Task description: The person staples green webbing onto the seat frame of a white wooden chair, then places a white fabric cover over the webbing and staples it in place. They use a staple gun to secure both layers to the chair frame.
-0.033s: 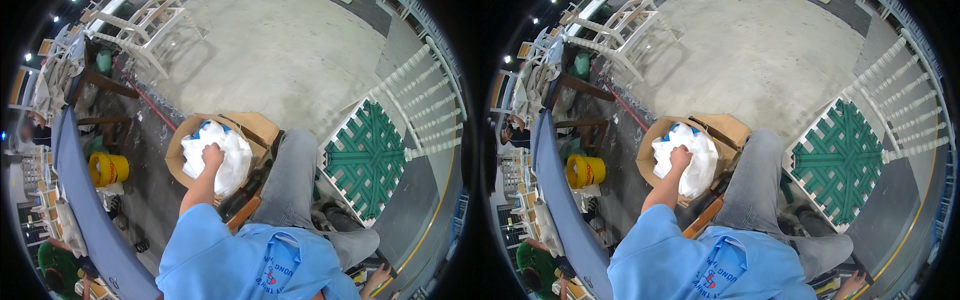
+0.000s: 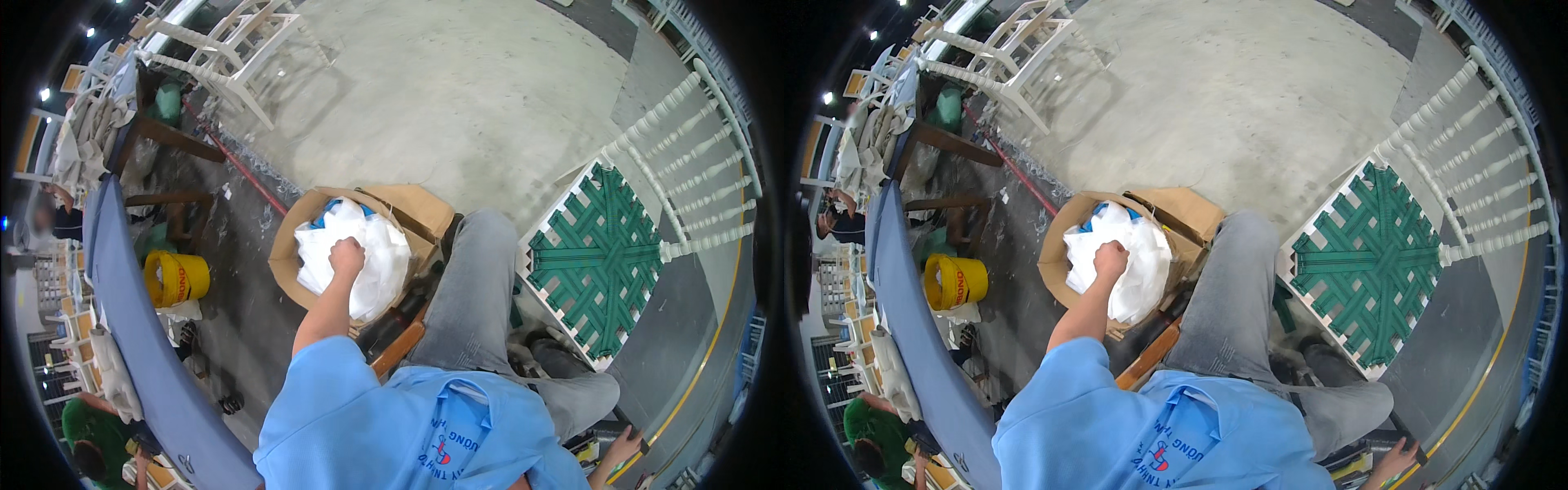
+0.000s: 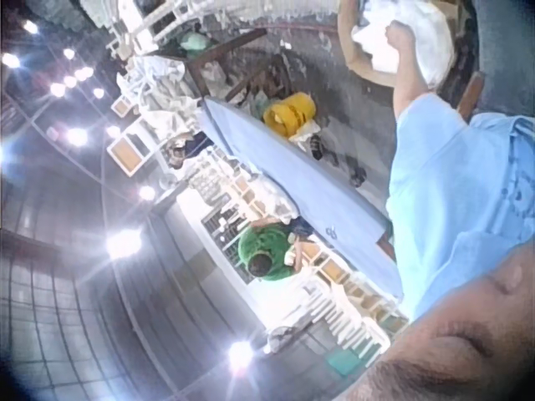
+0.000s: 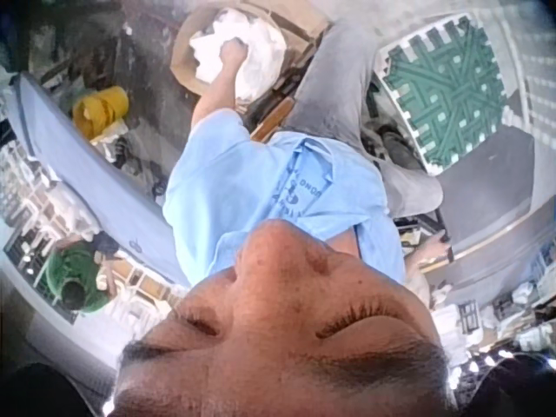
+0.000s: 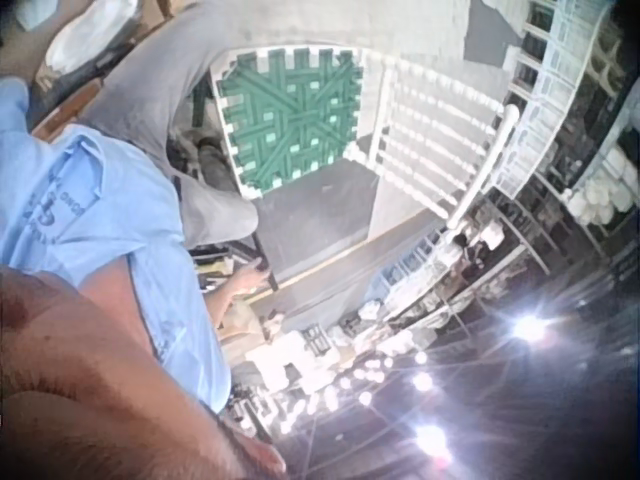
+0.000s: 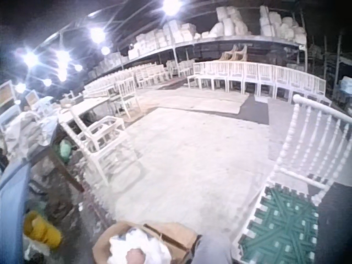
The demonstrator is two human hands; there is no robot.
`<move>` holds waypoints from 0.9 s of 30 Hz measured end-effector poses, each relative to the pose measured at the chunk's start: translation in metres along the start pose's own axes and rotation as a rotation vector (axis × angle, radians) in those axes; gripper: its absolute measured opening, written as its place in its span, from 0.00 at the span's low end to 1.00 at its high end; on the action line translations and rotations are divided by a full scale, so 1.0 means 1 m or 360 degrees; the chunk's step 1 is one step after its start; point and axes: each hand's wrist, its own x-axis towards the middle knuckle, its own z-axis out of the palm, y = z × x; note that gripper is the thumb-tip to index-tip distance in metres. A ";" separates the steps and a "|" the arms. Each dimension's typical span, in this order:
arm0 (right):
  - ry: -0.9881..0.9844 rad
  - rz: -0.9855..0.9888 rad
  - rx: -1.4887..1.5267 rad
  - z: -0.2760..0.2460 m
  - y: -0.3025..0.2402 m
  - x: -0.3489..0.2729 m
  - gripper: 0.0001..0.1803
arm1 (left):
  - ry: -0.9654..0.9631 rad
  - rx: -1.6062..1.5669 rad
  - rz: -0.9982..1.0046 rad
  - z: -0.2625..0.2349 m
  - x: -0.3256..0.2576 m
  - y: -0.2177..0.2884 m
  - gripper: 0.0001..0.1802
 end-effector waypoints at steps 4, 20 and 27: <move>-0.0164 0.0188 0.0267 -0.028 -0.033 0.014 0.30 | 0.0311 -0.0691 0.0152 -0.008 -0.003 -0.011 0.09; -0.1102 -0.1249 0.2457 -0.144 -0.384 0.005 0.51 | -0.0200 -0.0948 0.2073 -0.201 -0.194 0.132 0.13; -0.0760 -0.2199 0.2179 -0.135 -0.375 0.009 0.27 | -0.0483 -0.0843 0.2404 -0.154 -0.254 0.173 0.16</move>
